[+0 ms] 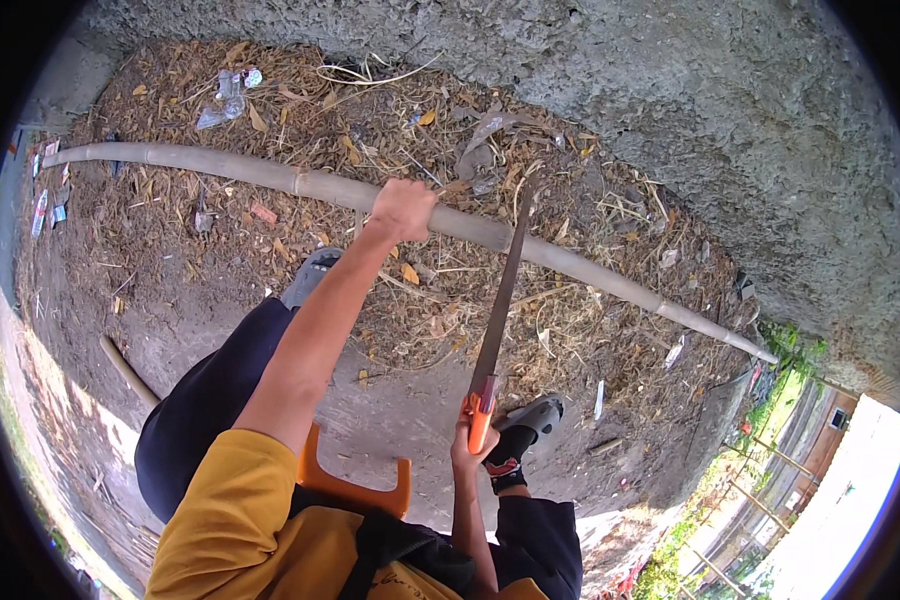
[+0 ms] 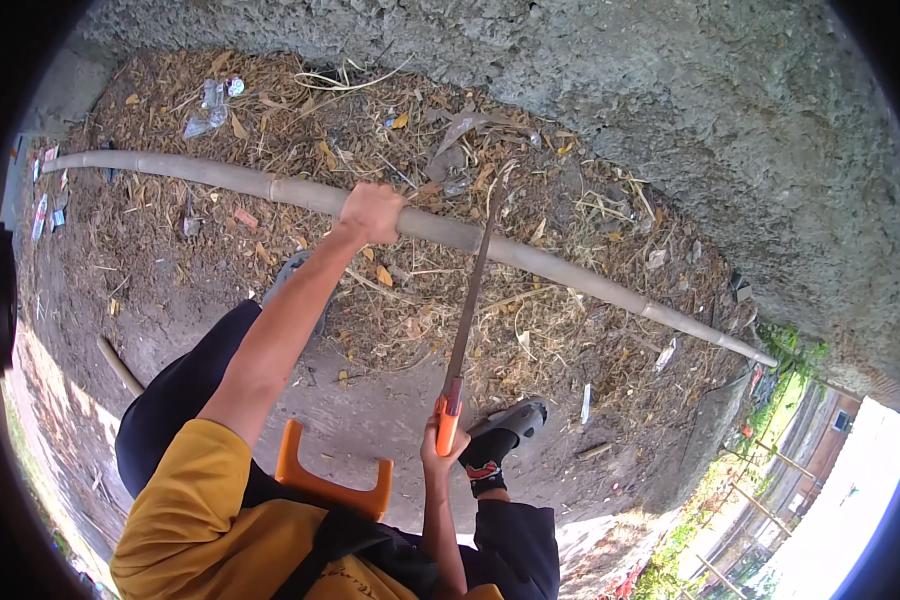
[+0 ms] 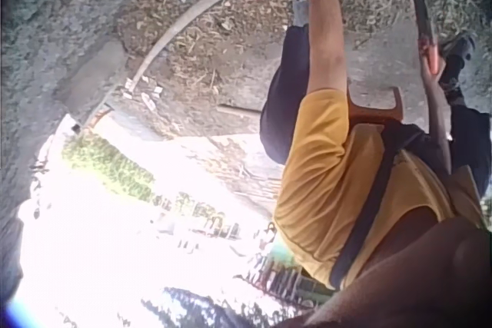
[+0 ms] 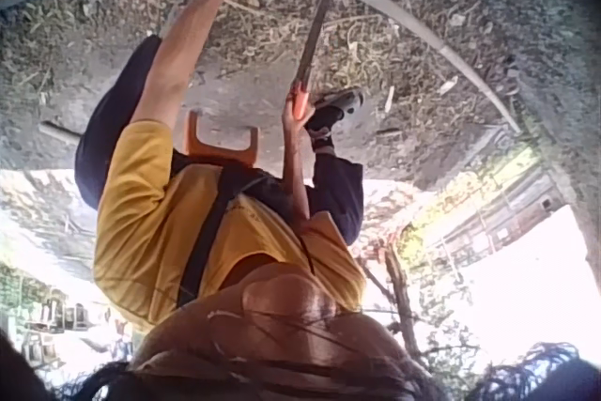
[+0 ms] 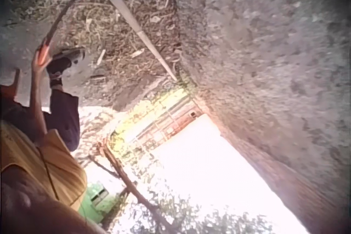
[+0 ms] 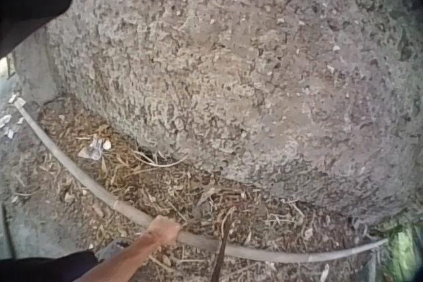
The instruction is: The person saws a bamboo pole by hand using a saw while stabilizing it with their foot and other hand.
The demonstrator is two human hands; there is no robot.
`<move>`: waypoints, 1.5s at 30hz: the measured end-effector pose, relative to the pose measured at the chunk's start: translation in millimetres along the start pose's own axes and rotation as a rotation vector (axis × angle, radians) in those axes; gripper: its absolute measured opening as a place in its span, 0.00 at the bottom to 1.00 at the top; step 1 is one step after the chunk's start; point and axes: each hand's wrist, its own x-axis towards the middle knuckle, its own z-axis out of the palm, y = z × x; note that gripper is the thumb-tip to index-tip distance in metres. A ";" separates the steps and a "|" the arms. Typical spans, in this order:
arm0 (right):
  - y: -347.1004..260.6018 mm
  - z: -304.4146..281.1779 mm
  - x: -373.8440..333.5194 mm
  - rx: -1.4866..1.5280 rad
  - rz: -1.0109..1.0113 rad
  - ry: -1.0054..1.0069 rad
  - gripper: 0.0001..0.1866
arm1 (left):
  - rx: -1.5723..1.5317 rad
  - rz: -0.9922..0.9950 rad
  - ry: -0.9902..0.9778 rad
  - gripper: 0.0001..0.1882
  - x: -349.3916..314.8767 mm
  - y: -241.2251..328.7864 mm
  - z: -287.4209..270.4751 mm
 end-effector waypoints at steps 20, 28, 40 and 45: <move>-9.5 2.4 23.0 0.004 0.101 -0.023 0.14 | -0.021 -0.014 0.104 0.26 -11.4 2.9 28.1; -3.0 -6.3 -7.2 0.070 0.043 -0.028 0.12 | -0.029 -0.004 0.213 0.23 -8.1 0.1 45.8; -26.8 11.0 58.8 -0.159 0.069 -0.112 0.08 | -0.030 0.034 0.259 0.20 -17.4 3.8 51.9; -39.8 -20.3 -36.3 0.173 0.565 0.040 0.19 | 0.007 0.003 0.350 0.25 -19.2 4.9 59.9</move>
